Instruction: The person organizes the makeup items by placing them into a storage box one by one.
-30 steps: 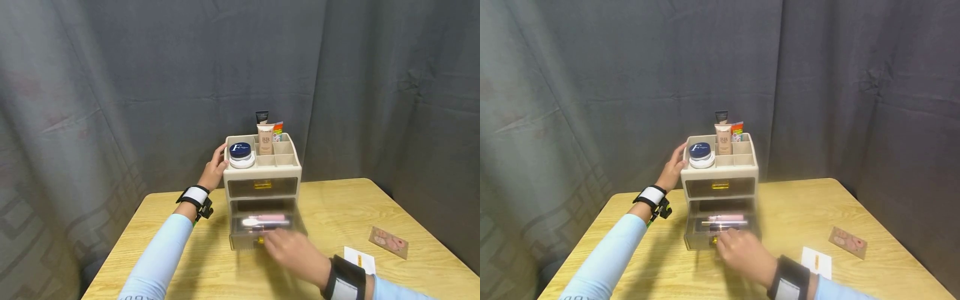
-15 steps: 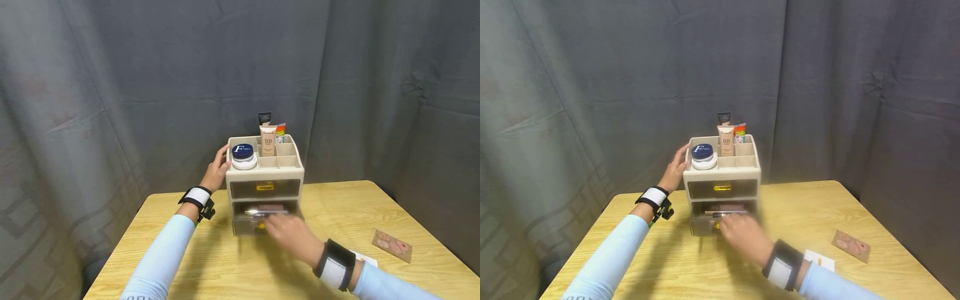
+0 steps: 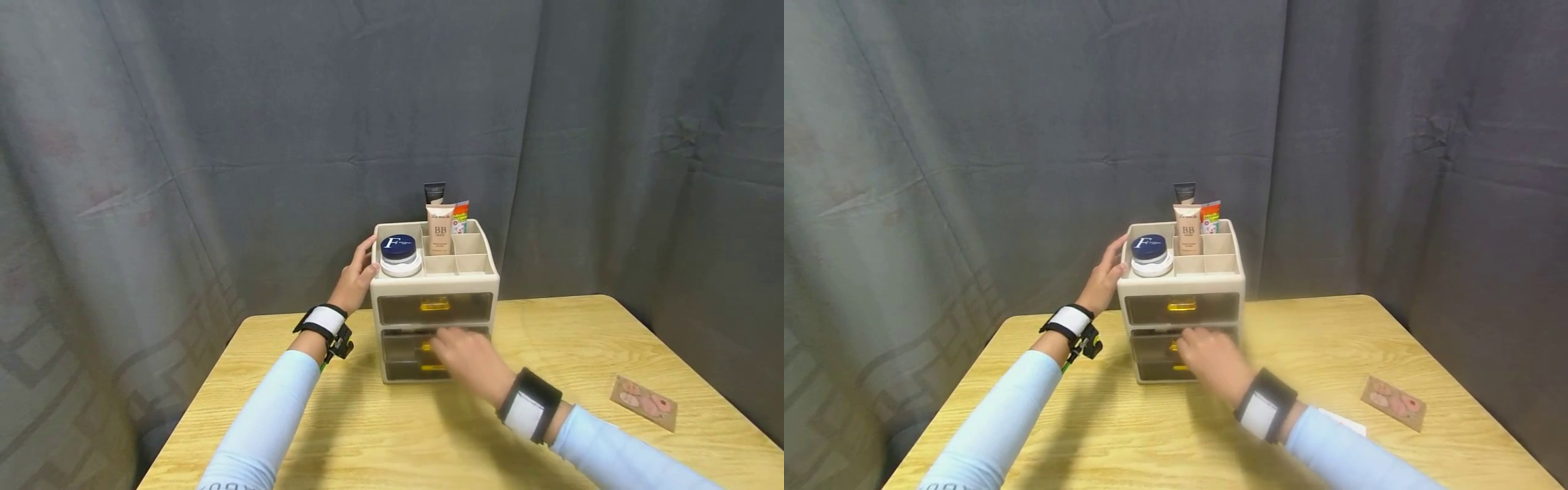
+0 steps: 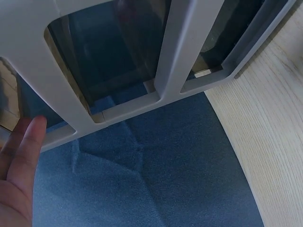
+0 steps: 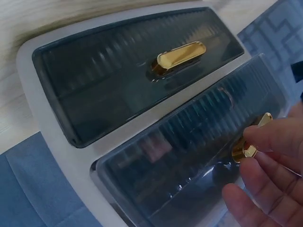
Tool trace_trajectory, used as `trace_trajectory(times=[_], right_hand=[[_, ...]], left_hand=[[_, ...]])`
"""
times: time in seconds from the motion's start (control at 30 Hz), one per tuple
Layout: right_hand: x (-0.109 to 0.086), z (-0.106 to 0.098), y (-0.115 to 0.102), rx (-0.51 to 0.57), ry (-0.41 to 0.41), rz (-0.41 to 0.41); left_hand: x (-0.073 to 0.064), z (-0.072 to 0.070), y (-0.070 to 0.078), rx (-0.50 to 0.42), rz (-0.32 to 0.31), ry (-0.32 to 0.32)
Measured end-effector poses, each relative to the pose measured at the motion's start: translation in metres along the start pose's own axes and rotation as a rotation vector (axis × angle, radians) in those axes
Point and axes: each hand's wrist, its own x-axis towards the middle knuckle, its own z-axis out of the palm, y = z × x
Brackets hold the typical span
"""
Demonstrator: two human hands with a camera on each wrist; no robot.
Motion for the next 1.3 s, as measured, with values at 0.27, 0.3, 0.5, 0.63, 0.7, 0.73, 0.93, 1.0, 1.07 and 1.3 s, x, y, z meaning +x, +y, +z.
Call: trace_trajectory(times=[0.27,0.3,0.5,0.63,0.7,0.73,0.93,1.0,1.07,1.3], right_hand=[[0.003,0.011,0.008,0.035,-0.025,0.051],[0.004,0.012,0.008,0.038,-0.023,0.056],[0.004,0.013,0.009,0.049,-0.019,0.065],[0.005,0.012,0.009,0.057,-0.014,0.066],[0.005,0.012,0.009,0.061,-0.018,0.07],[0.006,0.012,0.009,0.065,-0.021,0.073],[0.004,0.007,0.005,0.054,-0.069,0.093],[0.002,0.004,0.001,0.049,-0.076,0.089],[0.001,0.002,-0.002,0.05,-0.069,0.072],[-0.012,0.014,-0.012,0.031,-0.143,0.011]], left_hand=[[0.0,0.001,0.001,0.003,-0.003,0.006],[0.0,0.001,0.001,0.004,-0.003,0.006],[0.0,0.001,0.001,0.004,0.002,0.007],[0.0,0.001,0.001,-0.004,-0.001,0.003],[0.001,0.001,-0.001,-0.008,-0.001,-0.001],[0.001,0.0,-0.001,-0.01,-0.001,-0.002],[0.0,0.002,-0.002,0.005,-0.005,0.002],[0.0,0.002,-0.001,0.01,-0.006,0.001],[0.0,0.002,-0.001,0.01,-0.004,-0.002],[0.001,0.001,0.001,0.009,-0.01,0.004]])
